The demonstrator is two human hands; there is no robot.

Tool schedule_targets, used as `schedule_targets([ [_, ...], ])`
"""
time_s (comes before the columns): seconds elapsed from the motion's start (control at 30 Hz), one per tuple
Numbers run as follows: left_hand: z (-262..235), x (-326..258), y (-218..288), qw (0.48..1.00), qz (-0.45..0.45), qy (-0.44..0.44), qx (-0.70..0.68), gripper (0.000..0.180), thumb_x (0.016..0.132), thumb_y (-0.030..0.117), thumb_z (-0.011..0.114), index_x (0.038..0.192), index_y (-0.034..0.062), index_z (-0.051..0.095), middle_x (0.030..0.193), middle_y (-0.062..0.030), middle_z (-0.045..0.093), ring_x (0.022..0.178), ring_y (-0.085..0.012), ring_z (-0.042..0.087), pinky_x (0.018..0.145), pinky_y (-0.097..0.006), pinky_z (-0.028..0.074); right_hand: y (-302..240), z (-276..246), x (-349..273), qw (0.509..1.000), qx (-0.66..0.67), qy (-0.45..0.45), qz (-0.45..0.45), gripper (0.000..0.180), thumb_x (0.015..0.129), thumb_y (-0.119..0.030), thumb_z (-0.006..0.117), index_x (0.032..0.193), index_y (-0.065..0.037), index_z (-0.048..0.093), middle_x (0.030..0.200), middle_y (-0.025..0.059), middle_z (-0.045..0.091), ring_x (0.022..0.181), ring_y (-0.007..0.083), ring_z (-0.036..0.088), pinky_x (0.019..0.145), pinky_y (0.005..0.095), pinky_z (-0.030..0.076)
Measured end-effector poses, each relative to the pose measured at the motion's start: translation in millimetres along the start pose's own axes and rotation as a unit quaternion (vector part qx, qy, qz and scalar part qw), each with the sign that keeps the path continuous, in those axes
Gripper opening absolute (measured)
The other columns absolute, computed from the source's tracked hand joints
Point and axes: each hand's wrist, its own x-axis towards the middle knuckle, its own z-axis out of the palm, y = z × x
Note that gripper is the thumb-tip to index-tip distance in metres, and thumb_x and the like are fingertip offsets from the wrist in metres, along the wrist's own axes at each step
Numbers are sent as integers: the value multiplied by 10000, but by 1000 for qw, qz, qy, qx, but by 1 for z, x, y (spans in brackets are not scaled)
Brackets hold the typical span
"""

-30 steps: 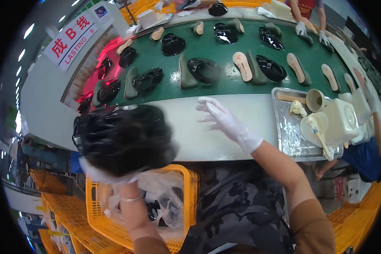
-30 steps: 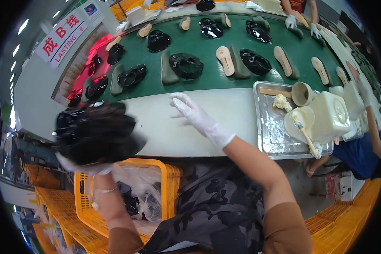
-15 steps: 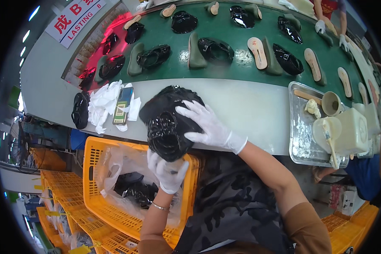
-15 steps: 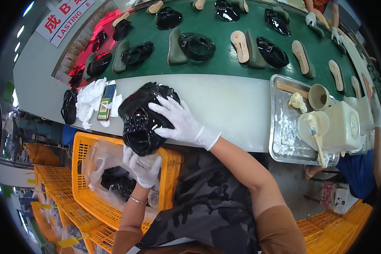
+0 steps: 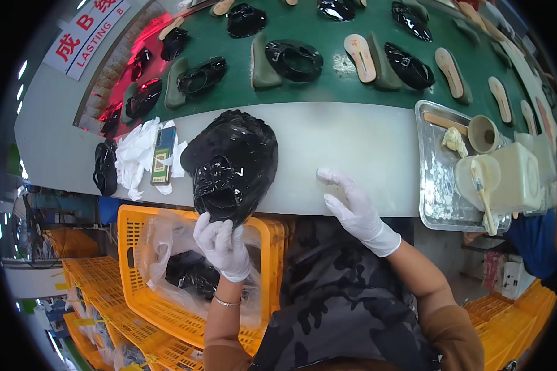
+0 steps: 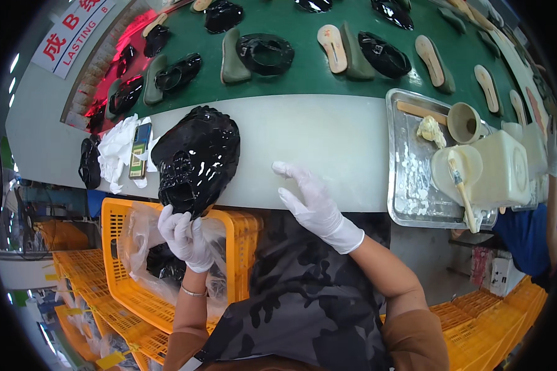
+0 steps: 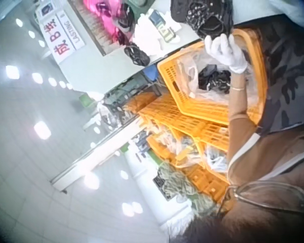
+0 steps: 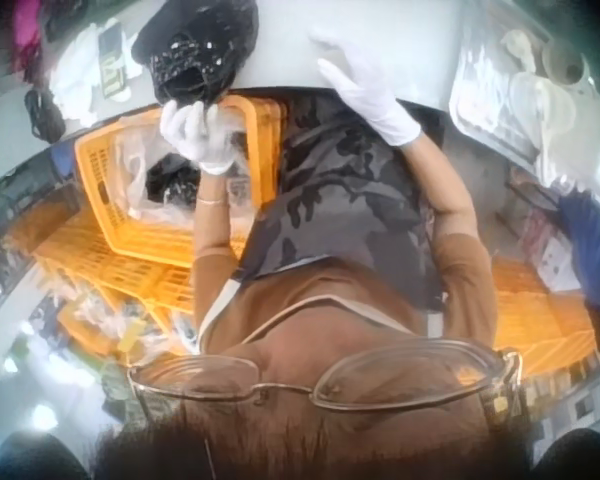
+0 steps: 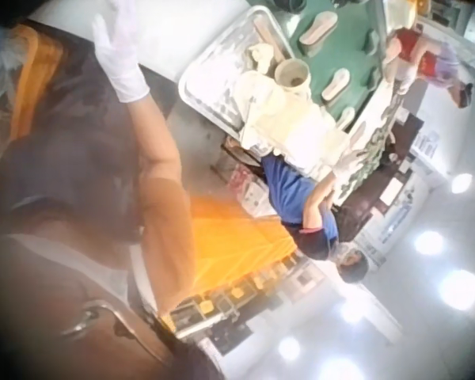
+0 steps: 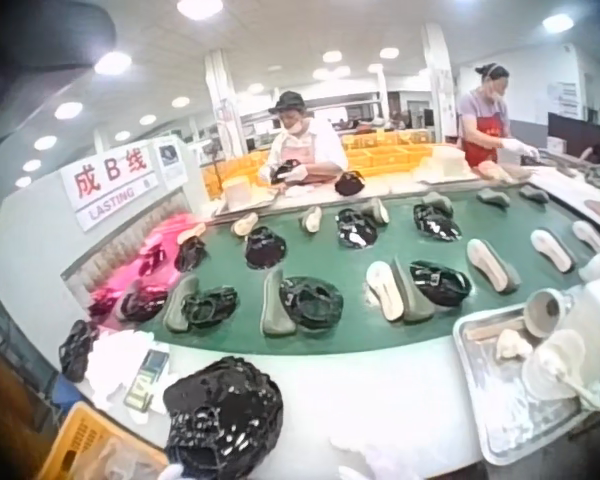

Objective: The person applies white adhesive to the sole of a black shoe using a brush. They repeatedly dip the brush into a container of glue and spread it across the textured sole surface. After treating a shoe, they place it into a yellow plastic basket and pick up another shoe to repeat the process.

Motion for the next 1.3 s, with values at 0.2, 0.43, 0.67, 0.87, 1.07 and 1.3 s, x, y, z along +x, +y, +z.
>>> schedule_targets([
  [0.2, -20, 8, 9, 974, -162, -13, -155, 212, 875, -23, 448, 1086, -15, 466, 1239, -220, 458, 1134, -284, 457, 976, -374, 347, 4, -1, -5, 999, 2, 10, -33, 409, 764, 34, 575, 1163, -12, 499, 1062, 136, 589, 992, 256, 569, 877, 332, 437],
  [0.43, -57, 67, 24, 979, -130, 142, -62, 194, 935, 46, 377, 1068, -82, 438, 1191, -242, 503, 1070, -298, 525, 918, -399, 424, -3, -12, -20, 997, 74, 16, 5, 399, 769, 49, 551, 1161, -5, 499, 1034, 125, 596, 953, 234, 583, 855, 315, 447],
  [0.67, -22, 73, 95, 993, -29, -60, -96, 282, 856, 60, 443, 1058, -128, 501, 994, -215, 590, 901, -322, 582, 838, -384, 453, -45, -55, -51, 981, 183, -26, 60, 545, 739, 0, 635, 1253, -25, 453, 1083, 65, 521, 902, 129, 532, 822, 251, 430],
  [0.87, 69, 42, 140, 854, -15, -220, -470, 99, 809, -32, 473, 873, -24, 547, 968, -177, 573, 881, -251, 550, 784, -318, 438, -51, -68, -77, 983, 140, 104, 51, 431, 751, -87, 680, 1140, -7, 511, 887, 104, 568, 709, 229, 552, 642, 278, 456],
  [1.07, 108, 56, 150, 848, -197, -213, -444, 593, 770, 22, 600, 1303, 2, 341, 1204, -159, 458, 1093, -246, 477, 886, -362, 437, -64, -102, -73, 983, -157, 82, -47, 412, 763, -185, 662, 1133, -56, 532, 784, 86, 570, 715, 262, 568, 592, 337, 461],
  [1.3, 141, 59, 169, 599, -396, -228, -658, 443, 905, 203, 498, 1262, -40, 400, 993, -154, 571, 861, -214, 549, 809, -356, 458, -84, -115, -85, 993, -9, 106, 45, 499, 755, -121, 663, 1224, -67, 501, 822, 56, 561, 578, 130, 548, 545, 239, 449],
])
